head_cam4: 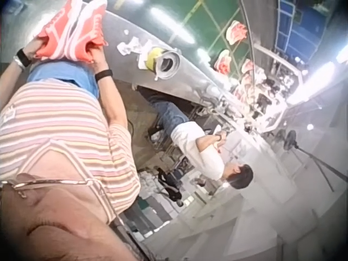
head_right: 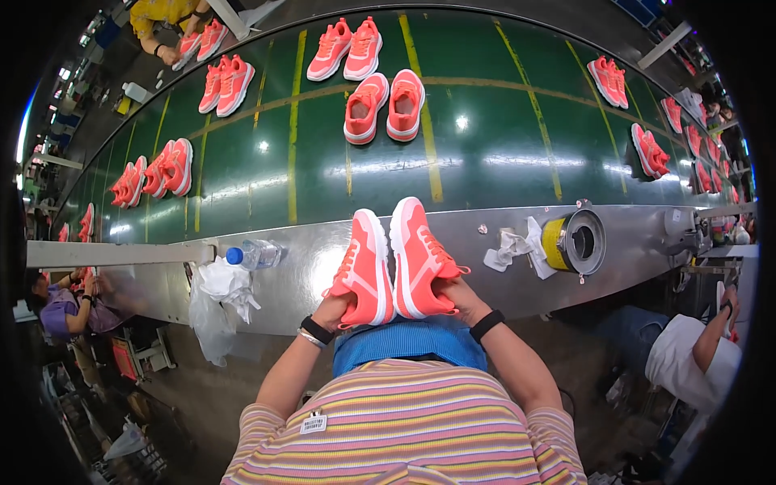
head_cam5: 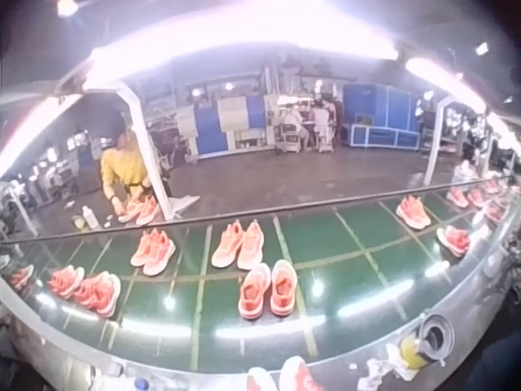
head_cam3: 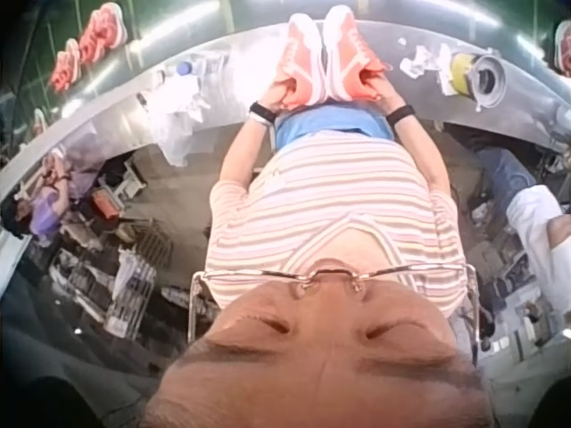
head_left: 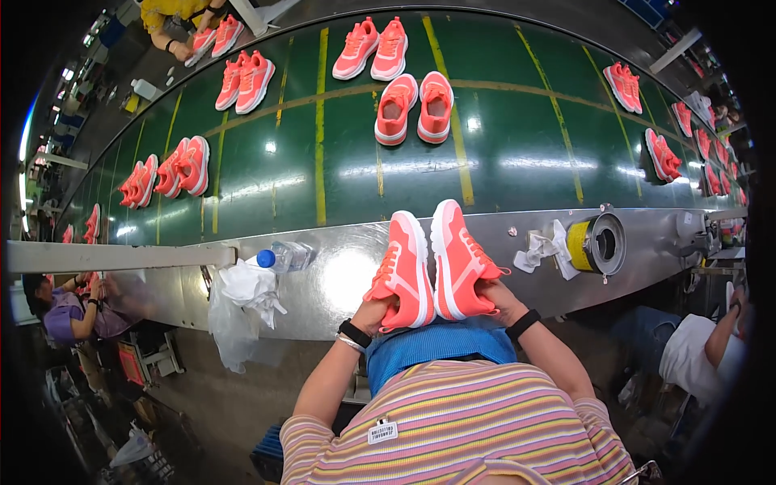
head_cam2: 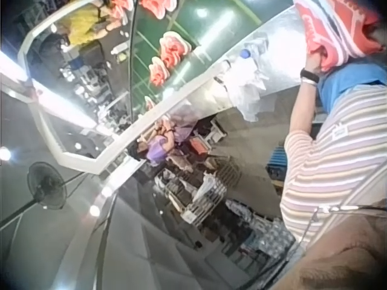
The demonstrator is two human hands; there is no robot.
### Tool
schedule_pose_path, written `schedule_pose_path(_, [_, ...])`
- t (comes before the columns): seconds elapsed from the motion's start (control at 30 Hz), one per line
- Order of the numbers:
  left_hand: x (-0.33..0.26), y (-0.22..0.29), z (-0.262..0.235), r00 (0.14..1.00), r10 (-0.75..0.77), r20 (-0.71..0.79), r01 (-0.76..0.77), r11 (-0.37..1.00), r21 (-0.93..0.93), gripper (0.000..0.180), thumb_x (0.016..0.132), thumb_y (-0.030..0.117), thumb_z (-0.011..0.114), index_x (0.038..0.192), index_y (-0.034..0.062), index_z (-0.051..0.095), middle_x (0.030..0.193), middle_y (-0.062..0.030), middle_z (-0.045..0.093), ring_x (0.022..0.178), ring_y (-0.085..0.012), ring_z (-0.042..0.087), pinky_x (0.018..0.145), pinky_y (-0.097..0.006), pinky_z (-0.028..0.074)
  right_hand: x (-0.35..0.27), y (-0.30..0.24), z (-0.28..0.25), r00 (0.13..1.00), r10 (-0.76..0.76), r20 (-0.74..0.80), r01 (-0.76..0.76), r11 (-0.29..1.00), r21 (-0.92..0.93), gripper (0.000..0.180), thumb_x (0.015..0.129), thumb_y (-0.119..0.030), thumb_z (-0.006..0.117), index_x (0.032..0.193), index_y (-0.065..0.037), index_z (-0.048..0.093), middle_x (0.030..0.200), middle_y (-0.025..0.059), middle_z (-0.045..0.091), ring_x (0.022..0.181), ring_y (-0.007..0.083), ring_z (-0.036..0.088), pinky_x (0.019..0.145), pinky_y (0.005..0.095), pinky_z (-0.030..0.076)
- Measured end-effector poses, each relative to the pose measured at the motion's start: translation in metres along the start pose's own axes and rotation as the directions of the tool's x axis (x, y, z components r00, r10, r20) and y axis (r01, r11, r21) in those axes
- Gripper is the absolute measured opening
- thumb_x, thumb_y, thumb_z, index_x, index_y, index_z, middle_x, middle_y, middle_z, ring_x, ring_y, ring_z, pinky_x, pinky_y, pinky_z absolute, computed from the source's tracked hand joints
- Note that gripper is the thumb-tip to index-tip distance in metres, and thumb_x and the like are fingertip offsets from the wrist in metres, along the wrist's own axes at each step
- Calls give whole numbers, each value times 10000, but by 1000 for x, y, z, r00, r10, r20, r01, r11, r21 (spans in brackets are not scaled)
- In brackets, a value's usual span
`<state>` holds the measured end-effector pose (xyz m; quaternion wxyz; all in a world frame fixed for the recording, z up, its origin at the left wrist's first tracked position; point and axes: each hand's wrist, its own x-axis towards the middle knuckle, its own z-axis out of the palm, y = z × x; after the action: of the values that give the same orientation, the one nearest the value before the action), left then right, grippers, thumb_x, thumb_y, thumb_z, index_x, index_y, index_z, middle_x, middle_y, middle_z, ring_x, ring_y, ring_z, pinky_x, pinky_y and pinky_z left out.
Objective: The recorder is inspecting pink and white sneakers for quality and cleaning the soles with a white cloth at a factory workstation.
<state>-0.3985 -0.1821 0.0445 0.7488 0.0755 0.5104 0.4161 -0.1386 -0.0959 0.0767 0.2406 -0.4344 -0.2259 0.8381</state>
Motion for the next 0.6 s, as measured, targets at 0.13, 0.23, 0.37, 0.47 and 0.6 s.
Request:
schedule_pose_path(0.13, [2, -1, -10, 1000, -19, -10, 19, 1000, -24, 306, 859, 32, 479, 1164, 22, 483, 1099, -94, 581, 937, -174, 607, 791, -295, 510, 2, -3, -2, 1000, -15, 4, 16, 999, -39, 352, 841, -46, 530, 1188, -20, 483, 1116, 79, 563, 979, 162, 580, 834, 297, 493])
schedule_pose_path(0.23, [1, -2, -13, 1000, -20, -13, 19, 999, -34, 260, 855, 51, 502, 1113, 30, 508, 1024, -79, 588, 869, -161, 602, 741, -290, 503, 1, -4, -1, 1000, 5, -13, -6, 998, -63, 348, 840, -59, 541, 1181, -17, 487, 1108, 75, 566, 970, 157, 580, 831, 297, 491])
schedule_pose_path(0.37, [3, 1, -15, 1000, 12, 23, -10, 998, -58, 244, 857, 64, 517, 1099, 38, 514, 1008, -73, 580, 861, -158, 588, 738, -293, 490, 7, 7, -9, 1000, 13, -21, -13, 1000, -19, 374, 842, -71, 553, 1204, -20, 473, 1137, 79, 553, 999, 164, 566, 857, 300, 476])
schedule_pose_path(0.47, [4, -3, -16, 998, 9, 67, -2, 995, -100, 327, 879, 51, 485, 1204, 32, 458, 1167, -95, 544, 1019, -190, 570, 879, -322, 476, 7, 14, -12, 999, -21, 26, 22, 999, -44, 400, 844, -58, 553, 1230, -27, 456, 1168, 82, 537, 1029, 172, 553, 878, 303, 466])
schedule_pose_path(0.6, [3, -4, -19, 993, 64, 96, -44, 980, -194, 329, 878, 86, 539, 1197, 57, 463, 1157, -78, 537, 1022, -184, 554, 884, -333, 469, 4, 13, -3, 1000, -13, 5, 14, 997, -79, 414, 834, -29, 560, 1235, -34, 456, 1176, 85, 531, 1029, 174, 552, 878, 302, 469])
